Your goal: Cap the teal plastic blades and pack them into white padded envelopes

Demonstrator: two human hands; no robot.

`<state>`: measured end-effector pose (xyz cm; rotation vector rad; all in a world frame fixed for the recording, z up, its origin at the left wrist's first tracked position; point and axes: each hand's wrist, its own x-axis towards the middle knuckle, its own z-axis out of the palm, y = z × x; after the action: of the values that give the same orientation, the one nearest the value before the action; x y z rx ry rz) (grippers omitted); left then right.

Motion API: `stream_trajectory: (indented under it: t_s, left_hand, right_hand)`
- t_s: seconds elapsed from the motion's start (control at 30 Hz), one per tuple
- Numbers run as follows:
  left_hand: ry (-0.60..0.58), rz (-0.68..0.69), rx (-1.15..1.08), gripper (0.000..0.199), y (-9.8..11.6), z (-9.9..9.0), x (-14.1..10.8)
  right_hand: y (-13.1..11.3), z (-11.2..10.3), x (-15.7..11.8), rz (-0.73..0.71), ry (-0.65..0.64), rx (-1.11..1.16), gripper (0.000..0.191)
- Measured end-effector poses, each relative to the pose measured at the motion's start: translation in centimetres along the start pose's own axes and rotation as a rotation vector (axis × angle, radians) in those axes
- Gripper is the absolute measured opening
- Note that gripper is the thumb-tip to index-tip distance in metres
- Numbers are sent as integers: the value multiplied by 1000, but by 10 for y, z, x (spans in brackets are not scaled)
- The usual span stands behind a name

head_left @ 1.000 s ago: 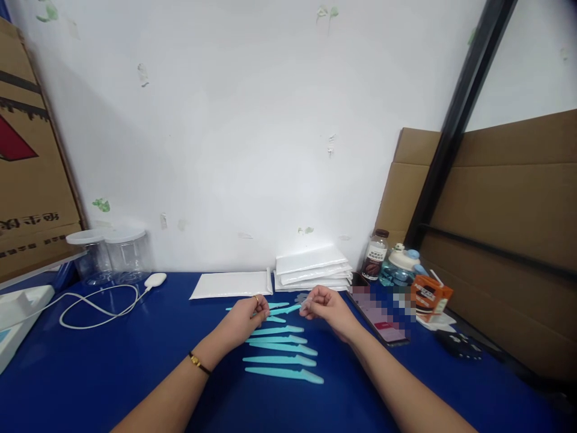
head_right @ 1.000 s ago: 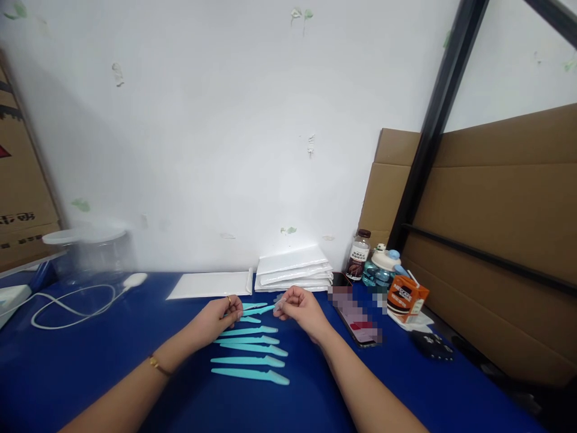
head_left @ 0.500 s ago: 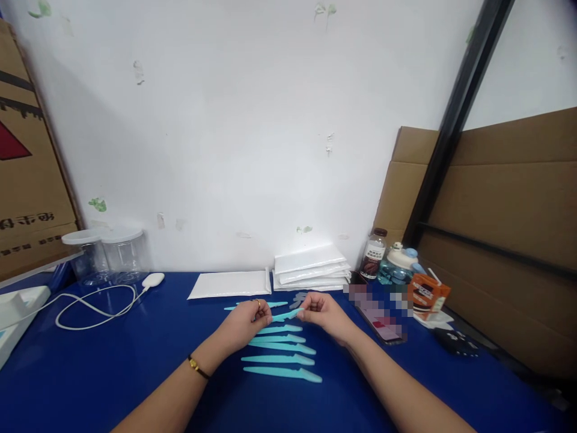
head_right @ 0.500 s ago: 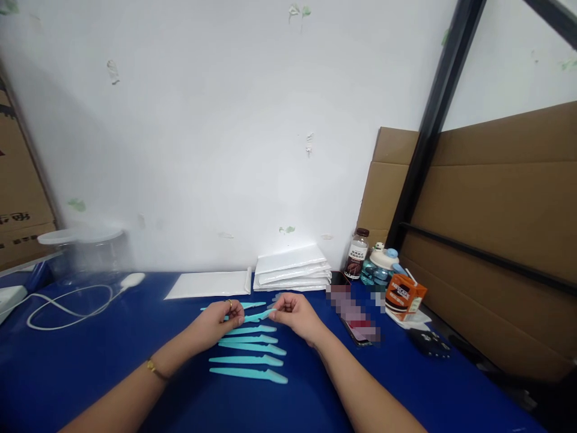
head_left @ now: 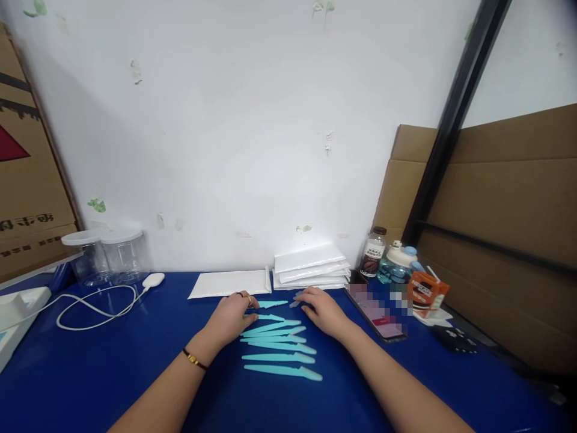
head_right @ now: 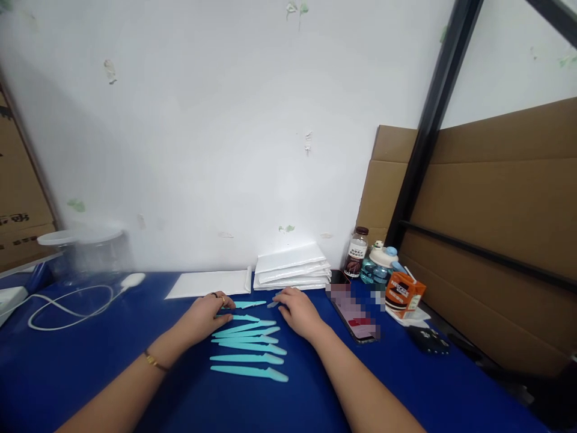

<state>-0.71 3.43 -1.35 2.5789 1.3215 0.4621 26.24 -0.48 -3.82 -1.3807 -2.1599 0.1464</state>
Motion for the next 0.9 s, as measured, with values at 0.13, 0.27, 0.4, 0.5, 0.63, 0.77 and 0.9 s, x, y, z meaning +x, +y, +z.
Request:
stream_trajectory:
  t_s: [0.13,0.27,0.4,0.5,0.63,0.77,0.9]
  left_hand:
    - [-50,10,39,14,-3,4,2]
    - [-52,6,38,10,-5,8,3]
    - [-46,17,19,10,-3,6,3]
    - [-38,-16,-75,13,0,2,2]
    - [-74,-73,-396,19,4,2,3]
    - [-131,-85,-581,20,7,6,4]
    - [-112,-83,-564,22,10,5,3]
  right_hand:
    - [-10,3,4,-15,-72,-187,20]
    - [-13,3,3,62,-58,-172,8]
    - [-11,4,0,110,-63,-21,5]
    - [-8,2,-2,89,-36,3,5]
    - [-7,-2,-1,111,15,120,5]
    - [-14,-6,0,43,155,236,8]
    - [-21,-9,0,-47,210,200,9]
